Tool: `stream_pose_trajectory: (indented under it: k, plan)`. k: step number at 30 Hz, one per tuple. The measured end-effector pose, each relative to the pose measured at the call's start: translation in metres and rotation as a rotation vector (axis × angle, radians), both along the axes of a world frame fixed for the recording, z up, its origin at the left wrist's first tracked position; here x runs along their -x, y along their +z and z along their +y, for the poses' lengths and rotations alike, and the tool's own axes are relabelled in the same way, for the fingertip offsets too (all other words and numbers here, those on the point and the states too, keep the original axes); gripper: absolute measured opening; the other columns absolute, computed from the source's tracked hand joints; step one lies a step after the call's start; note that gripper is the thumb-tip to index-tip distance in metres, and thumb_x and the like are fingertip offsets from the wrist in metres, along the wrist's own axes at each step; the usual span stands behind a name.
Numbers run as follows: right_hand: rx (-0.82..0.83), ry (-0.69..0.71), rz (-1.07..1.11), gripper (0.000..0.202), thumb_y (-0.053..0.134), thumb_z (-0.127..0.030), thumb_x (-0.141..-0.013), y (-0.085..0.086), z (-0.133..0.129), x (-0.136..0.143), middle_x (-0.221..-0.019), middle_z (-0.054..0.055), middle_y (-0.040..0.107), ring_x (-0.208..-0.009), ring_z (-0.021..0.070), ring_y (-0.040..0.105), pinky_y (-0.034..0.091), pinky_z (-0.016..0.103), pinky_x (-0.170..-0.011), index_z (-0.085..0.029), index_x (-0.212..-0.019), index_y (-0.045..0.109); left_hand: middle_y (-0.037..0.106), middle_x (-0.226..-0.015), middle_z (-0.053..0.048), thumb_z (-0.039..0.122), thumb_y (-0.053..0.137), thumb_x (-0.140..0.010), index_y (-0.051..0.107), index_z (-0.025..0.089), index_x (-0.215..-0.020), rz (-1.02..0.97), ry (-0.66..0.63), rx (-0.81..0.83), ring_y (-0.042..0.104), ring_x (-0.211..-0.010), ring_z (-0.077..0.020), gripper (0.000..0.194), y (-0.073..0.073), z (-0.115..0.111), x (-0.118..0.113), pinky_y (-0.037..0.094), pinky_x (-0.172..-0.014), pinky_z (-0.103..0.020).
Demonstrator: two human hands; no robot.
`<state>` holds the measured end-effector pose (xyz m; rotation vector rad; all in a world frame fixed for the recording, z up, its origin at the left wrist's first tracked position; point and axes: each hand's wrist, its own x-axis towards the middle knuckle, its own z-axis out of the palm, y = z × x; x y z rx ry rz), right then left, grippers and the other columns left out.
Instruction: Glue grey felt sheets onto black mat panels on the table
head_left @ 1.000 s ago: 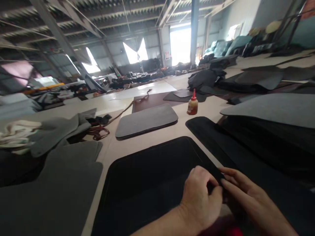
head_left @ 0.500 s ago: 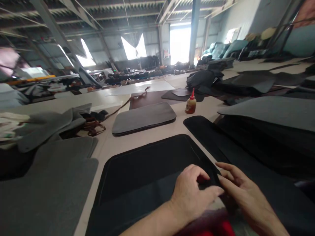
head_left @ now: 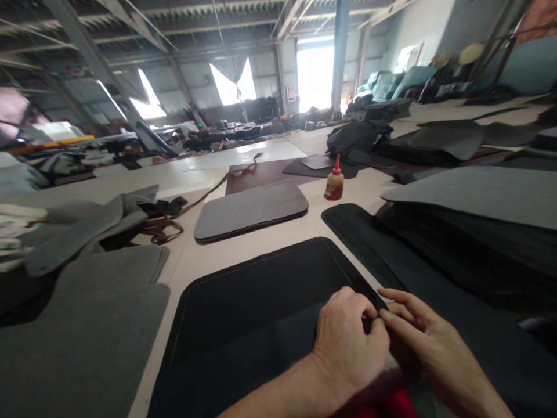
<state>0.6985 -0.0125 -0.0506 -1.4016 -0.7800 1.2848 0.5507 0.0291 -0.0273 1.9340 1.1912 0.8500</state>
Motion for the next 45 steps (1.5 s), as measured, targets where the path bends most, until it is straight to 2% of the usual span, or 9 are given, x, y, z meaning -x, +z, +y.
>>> stream_pose_trajectory:
  k: [6, 11, 13, 17, 20, 24, 29, 38, 45]
  plan:
    - [0.016, -0.030, -0.001, 0.073, 0.083, -0.057, -0.070, -0.005, 0.001, 0.003, -0.079, -0.002, 0.064, -0.058, 0.0135, 0.060, 0.042, 0.018, -0.045, -0.022, -0.126, 0.053, 0.055, -0.074, 0.002, 0.013, 0.061, -0.068, 0.052, 0.019, -0.060, -0.133, 0.029, 0.279, 0.049, -0.064, -0.0115, 0.014, 0.006, 0.005, 0.010, 0.034, -0.056, -0.026]
    - [0.032, -0.117, -0.015, 0.080, 0.088, -0.055, -0.061, 0.005, 0.002, 0.012, -0.078, 0.001, 0.066, -0.058, 0.0145, 0.062, 0.052, 0.022, -0.054, -0.017, -0.123, 0.054, 0.052, -0.059, 0.004, 0.015, 0.061, -0.069, 0.054, 0.020, -0.061, -0.211, 0.139, 0.460, 0.046, -0.057, -0.0115, 0.012, 0.011, 0.009, 0.022, 0.031, -0.052, -0.025]
    - [0.063, -0.143, -0.012, 0.084, 0.087, -0.059, -0.059, 0.009, 0.004, 0.013, -0.082, 0.004, 0.069, -0.060, 0.0161, 0.062, 0.053, 0.024, -0.055, -0.016, -0.122, 0.053, 0.051, -0.056, 0.004, 0.016, 0.061, -0.069, 0.054, 0.020, -0.061, -0.250, 0.154, 0.481, 0.044, -0.054, -0.0111, 0.011, 0.011, 0.009, 0.022, 0.030, -0.050, -0.025]
    - [0.083, -0.098, -0.012, 0.071, 0.071, -0.070, -0.074, 0.009, 0.005, 0.012, -0.078, 0.002, 0.066, -0.058, 0.0172, 0.060, 0.049, 0.026, -0.050, -0.022, -0.123, 0.053, 0.053, -0.057, 0.004, 0.018, 0.065, -0.068, 0.056, 0.020, -0.063, -0.239, 0.124, 0.485, 0.047, -0.055, -0.0122, 0.010, 0.010, 0.005, 0.020, 0.031, -0.050, -0.025]
    - [0.123, 0.010, -0.030, 0.055, 0.064, -0.073, -0.080, 0.006, 0.006, 0.010, -0.067, -0.003, 0.056, -0.054, 0.0141, 0.054, 0.041, 0.023, -0.046, -0.022, -0.102, 0.059, 0.056, -0.062, 0.002, 0.019, 0.066, -0.067, 0.057, 0.020, -0.062, -0.218, 0.101, 0.460, 0.050, -0.061, -0.0136, 0.010, 0.008, 0.003, 0.019, 0.034, -0.054, -0.026]
    - [0.126, 0.158, -0.205, 0.049, 0.059, -0.069, -0.084, 0.003, 0.007, 0.009, -0.056, -0.005, 0.042, -0.048, 0.0097, 0.039, 0.027, 0.020, -0.043, -0.020, -0.078, 0.055, 0.054, -0.063, 0.003, 0.018, 0.065, -0.066, 0.057, 0.020, -0.060, -0.250, 0.082, 0.467, 0.048, -0.063, -0.0135, 0.011, 0.006, 0.005, 0.022, 0.033, -0.056, -0.026]
    - [0.012, 0.146, -0.469, 0.045, 0.052, -0.063, -0.087, 0.001, 0.009, 0.010, -0.055, -0.004, 0.043, -0.048, 0.0113, 0.039, 0.029, 0.022, -0.042, -0.021, -0.071, 0.053, 0.049, -0.057, 0.004, 0.022, 0.065, -0.064, 0.055, 0.020, -0.059, -0.364, 0.087, 0.547, 0.042, -0.059, -0.0125, 0.011, 0.000, 0.005, 0.022, 0.029, -0.054, -0.027]
    - [-0.067, 0.090, -0.484, 0.043, 0.050, -0.060, -0.089, -0.004, 0.011, 0.015, -0.055, -0.004, 0.040, -0.047, 0.0115, 0.037, 0.029, 0.022, -0.041, -0.022, -0.068, 0.048, 0.049, -0.058, 0.003, 0.021, 0.067, -0.058, 0.053, 0.018, -0.058, -0.661, 0.215, 0.645, 0.040, -0.059, -0.0106, 0.014, 0.001, 0.005, 0.024, 0.029, -0.057, -0.026]
    - [0.002, 0.070, -0.415, 0.042, 0.053, -0.062, -0.086, -0.004, 0.010, 0.017, -0.051, -0.006, 0.040, -0.044, 0.0123, 0.041, 0.032, 0.023, -0.041, -0.023, -0.070, 0.049, 0.056, -0.062, 0.001, 0.021, 0.072, -0.057, 0.055, 0.017, -0.060, -0.795, 0.258, 0.716, 0.049, -0.060, -0.0112, 0.017, 0.006, 0.011, 0.048, 0.036, -0.059, -0.024]
